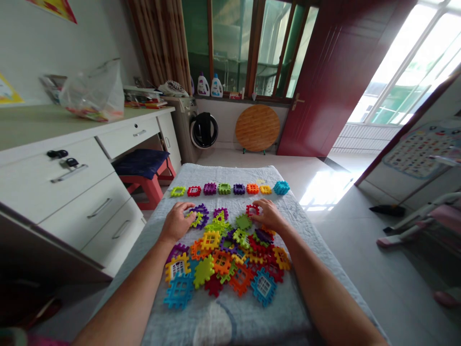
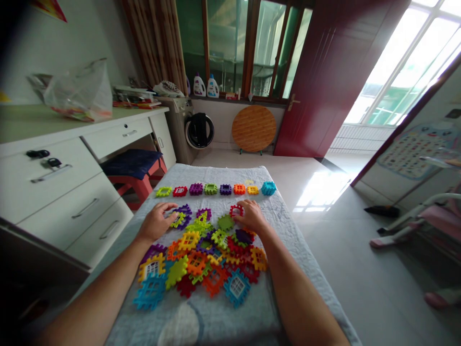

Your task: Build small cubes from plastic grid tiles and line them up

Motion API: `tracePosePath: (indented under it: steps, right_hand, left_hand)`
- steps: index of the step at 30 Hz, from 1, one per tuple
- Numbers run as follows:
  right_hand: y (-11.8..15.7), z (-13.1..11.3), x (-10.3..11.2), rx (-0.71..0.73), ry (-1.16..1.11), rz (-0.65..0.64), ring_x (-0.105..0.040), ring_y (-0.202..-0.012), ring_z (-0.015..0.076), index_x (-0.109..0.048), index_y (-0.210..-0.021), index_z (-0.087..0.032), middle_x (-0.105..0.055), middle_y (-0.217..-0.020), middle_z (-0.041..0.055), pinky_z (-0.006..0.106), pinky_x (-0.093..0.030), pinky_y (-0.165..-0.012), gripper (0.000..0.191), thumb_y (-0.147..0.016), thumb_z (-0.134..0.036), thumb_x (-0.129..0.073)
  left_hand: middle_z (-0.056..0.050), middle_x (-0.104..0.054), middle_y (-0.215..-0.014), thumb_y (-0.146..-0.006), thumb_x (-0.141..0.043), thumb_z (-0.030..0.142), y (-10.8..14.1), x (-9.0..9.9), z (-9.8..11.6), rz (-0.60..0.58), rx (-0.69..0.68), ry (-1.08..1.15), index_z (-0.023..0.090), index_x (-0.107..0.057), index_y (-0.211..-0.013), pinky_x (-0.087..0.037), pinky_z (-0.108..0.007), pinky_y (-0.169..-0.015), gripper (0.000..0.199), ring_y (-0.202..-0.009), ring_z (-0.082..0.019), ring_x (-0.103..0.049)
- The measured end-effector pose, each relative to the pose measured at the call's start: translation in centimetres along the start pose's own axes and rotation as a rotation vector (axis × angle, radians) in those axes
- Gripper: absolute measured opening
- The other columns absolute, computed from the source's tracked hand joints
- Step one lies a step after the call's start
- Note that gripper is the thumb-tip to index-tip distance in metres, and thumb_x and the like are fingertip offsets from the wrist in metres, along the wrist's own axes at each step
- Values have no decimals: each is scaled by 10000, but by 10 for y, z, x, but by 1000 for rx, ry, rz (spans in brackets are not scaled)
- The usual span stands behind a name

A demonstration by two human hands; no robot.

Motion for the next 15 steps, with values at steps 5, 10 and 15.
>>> tracePosePath:
  steps: [5, 10, 15]
  right_hand:
    - [1, 10, 12, -3, -57, 130, -545, -1048, 241, -561, -1191, -152, -587, -1206, 133, 350, -397, -913, 443, -791, -324, -641]
    - [13, 32, 35, -78, -63, 17, -582, -813, 185, -630, -989, -151, -646, -930, 77, 295, -444, -740, 275, -756, -294, -651]
    - [26, 36, 30, -78, -7, -182, -570, -818, 181, -642, -995, -190, -624, -968, 58, 274, -441, -712, 388, -636, -306, -731]
  left_hand:
    - [-79, -629, -984, -745, -534, 334, 0, -1, -3, -7, 0, 4, 176, -642, -952, -489, -360, -905, 282, -949, -229, -615]
    - [-80, -638, -963, -745, -541, 343, -1, 0, -4, 5, -2, 2, 173, -643, -947, -492, -368, -902, 283, -924, -231, -622]
    - [-71, -653, -939, -728, -546, 347, -1, 2, 0, 17, 9, 10, 189, -645, -909, -502, -363, -886, 260, -895, -230, -629]
Point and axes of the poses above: each hand's wrist, its own y-axis away from the middle knuckle, its own x-axis out of the back of the hand, z = x × y, the point moved 3 cm from there along -y, towards the middle knuckle
